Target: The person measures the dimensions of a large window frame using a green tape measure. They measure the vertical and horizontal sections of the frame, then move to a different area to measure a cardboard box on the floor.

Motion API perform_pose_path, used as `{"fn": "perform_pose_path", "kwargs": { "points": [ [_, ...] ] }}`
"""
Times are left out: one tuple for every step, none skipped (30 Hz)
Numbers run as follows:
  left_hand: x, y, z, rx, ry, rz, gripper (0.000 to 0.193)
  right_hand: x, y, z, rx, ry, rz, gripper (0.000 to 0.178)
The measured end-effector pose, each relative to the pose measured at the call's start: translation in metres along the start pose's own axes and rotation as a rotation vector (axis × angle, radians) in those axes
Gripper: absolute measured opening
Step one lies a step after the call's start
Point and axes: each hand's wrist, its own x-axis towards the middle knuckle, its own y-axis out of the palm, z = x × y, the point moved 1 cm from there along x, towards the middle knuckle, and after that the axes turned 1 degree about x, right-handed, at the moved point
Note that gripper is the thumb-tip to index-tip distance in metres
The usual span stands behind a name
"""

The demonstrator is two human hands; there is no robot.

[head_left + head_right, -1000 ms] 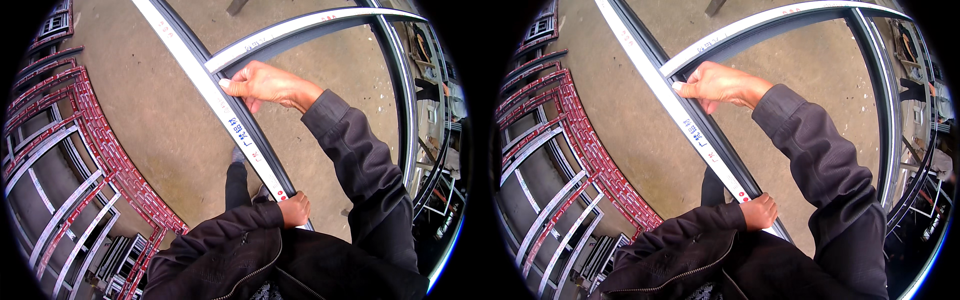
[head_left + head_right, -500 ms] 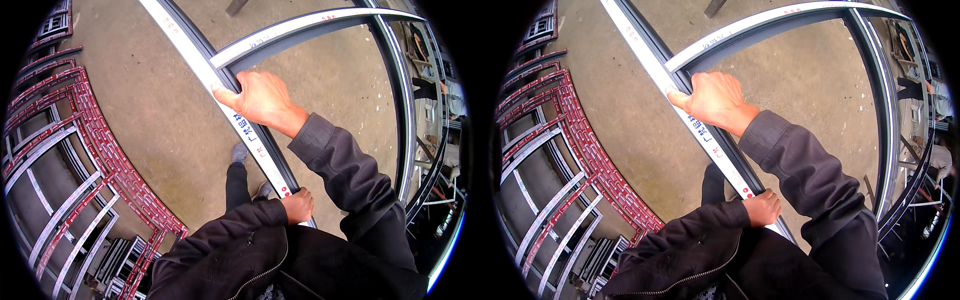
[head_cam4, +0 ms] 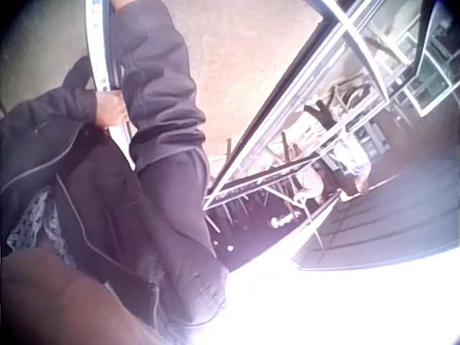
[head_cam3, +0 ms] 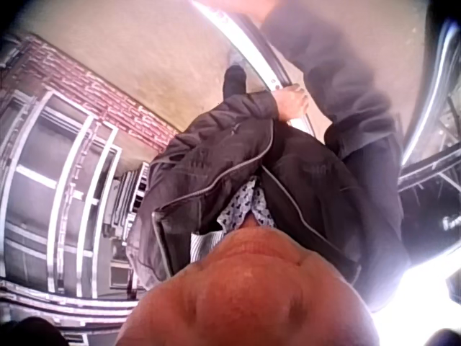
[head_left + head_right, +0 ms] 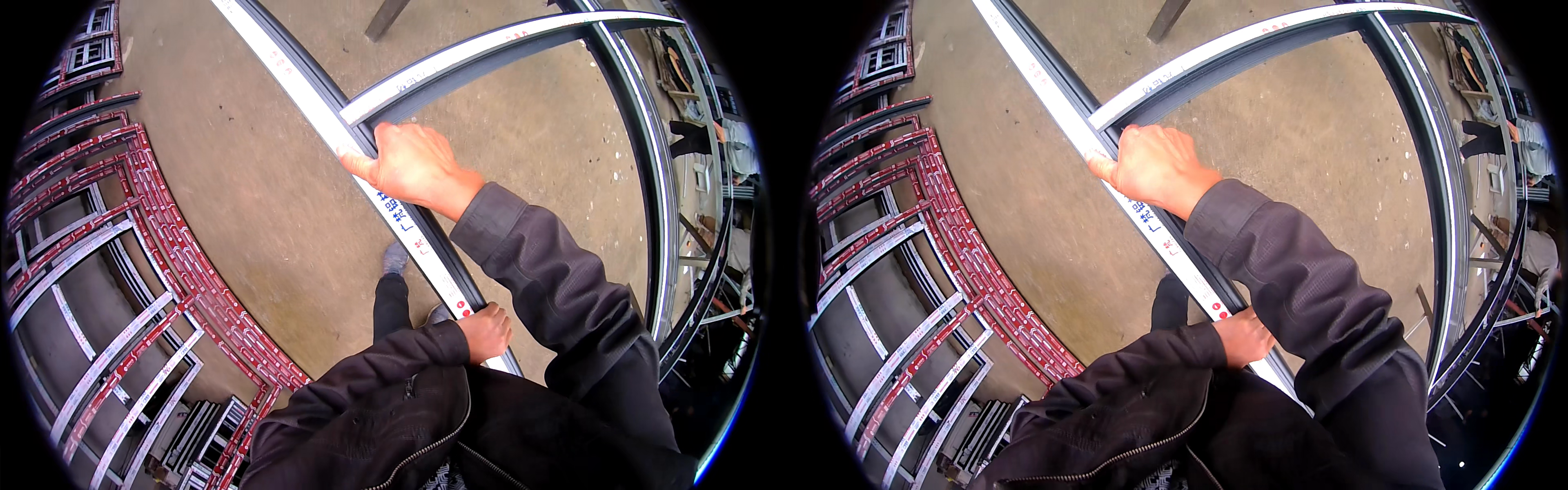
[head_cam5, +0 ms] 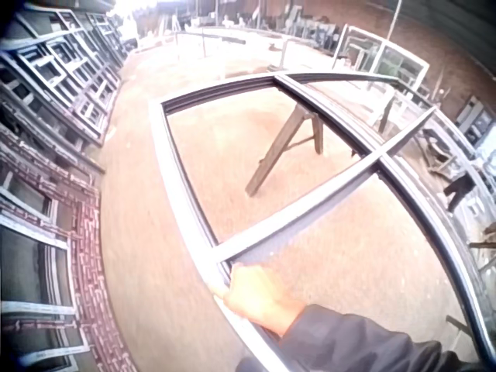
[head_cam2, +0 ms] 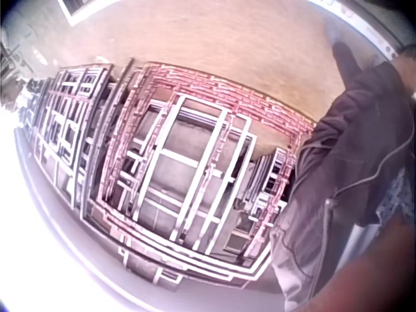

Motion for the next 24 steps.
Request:
{"fn": "perform_pose_path", "kwargs": {
  "points": [
    [0.0, 0.001, 0.0, -0.01, 0.0, 0.005, 0.021, -0.001, 0.0, 0.001, -0.021, 0.008, -0.002, 0.073],
    [-0.001, 0.001, -0.003, -0.026, -0.004, 0.014, 0.021, -0.003, 0.002, 0.001, 0.002, 0.014, -0.011, 0.072],
    [-0.003, 0.001, -0.004, -0.031, 0.002, 0.037, 0.021, -0.004, 0.004, 0.002, 0.026, 0.021, -0.021, 0.072],
    [-0.004, 0.001, -0.004, -0.036, 0.01, 0.062, 0.021, -0.007, 0.006, 0.002, 0.051, 0.029, -0.03, 0.071],
    [-0.003, 0.0, -0.001, -0.035, 0.025, 0.084, 0.022, -0.008, 0.007, 0.003, 0.067, 0.036, -0.049, 0.069],
    [-0.003, -0.001, -0.001, -0.043, 0.024, 0.104, 0.024, -0.01, 0.01, 0.003, 0.084, 0.044, -0.069, 0.067],
    [-0.005, -0.002, -0.001, -0.052, 0.026, 0.126, 0.026, -0.012, 0.011, 0.002, 0.103, 0.055, -0.091, 0.065],
    [-0.004, -0.007, 0.0, -0.072, 0.024, 0.199, 0.029, -0.016, 0.012, -0.002, 0.119, 0.049, -0.069, 0.064],
    [0.0, -0.018, 0.001, -0.09, 0.018, 0.273, 0.032, -0.023, 0.013, -0.007, 0.135, 0.042, -0.044, 0.063],
    [0.004, -0.028, 0.004, -0.117, 0.016, 0.399, 0.037, -0.03, 0.014, -0.014, 0.155, 0.04, -0.024, 0.062],
    [0.007, -0.037, 0.007, -0.156, 0.016, 0.444, 0.035, -0.041, 0.013, -0.024, 0.187, 0.042, 0.015, 0.061],
    [0.012, -0.045, 0.01, -0.197, 0.017, 0.484, 0.034, -0.056, 0.014, -0.036, 0.219, 0.059, 0.05, 0.061],
    [0.014, -0.051, 0.013, -0.239, -0.016, 0.546, 0.037, -0.073, 0.016, -0.048, 0.258, 0.082, 0.078, 0.061],
    [0.017, -0.056, 0.016, -0.276, -0.062, 0.601, 0.039, -0.094, 0.019, -0.057, 0.332, 0.111, 0.052, 0.059],
    [0.021, -0.062, 0.018, -0.313, -0.105, 0.653, 0.041, -0.117, 0.02, -0.065, 0.401, 0.161, 0.009, 0.058],
    [0.03, -0.066, 0.021, -0.197, -0.087, 0.883, 0.05, -0.141, 0.022, -0.076, 0.465, 0.211, -0.045, 0.057],
    [0.022, -0.062, 0.02, -0.212, -0.126, 0.58, 0.057, -0.171, 0.024, -0.088, 0.54, 0.248, -0.146, 0.055],
    [0.017, -0.054, 0.022, -0.198, -0.134, 0.466, 0.069, -0.198, 0.03, -0.1, 0.607, 0.278, -0.255, 0.053],
    [0.023, -0.057, 0.022, -0.104, -0.069, 0.366, 0.083, -0.225, 0.037, -0.112, 0.609, 0.322, -0.331, 0.052],
    [0.029, -0.055, 0.023, -0.129, -0.04, 0.438, 0.093, -0.256, 0.049, -0.129, 0.611, 0.367, -0.415, 0.052],
    [0.036, -0.058, 0.018, -0.112, -0.105, 0.548, 0.09, -0.287, 0.067, -0.146, 0.579, 0.423, -0.516, 0.052],
    [0.038, -0.056, 0.017, -0.031, -0.072, 0.614, 0.083, -0.319, 0.088, -0.16, 0.546, 0.469, -0.61, 0.052],
    [0.039, -0.055, 0.012, -0.016, -0.044, 0.585, 0.079, -0.354, 0.106, -0.17, 0.522, 0.55, -0.658, 0.052],
    [0.042, -0.052, 0.006, 0.02, 0.019, 0.532, 0.076, -0.395, 0.126, -0.177, 0.469, 0.642, -0.689, 0.052]
  ]
}}
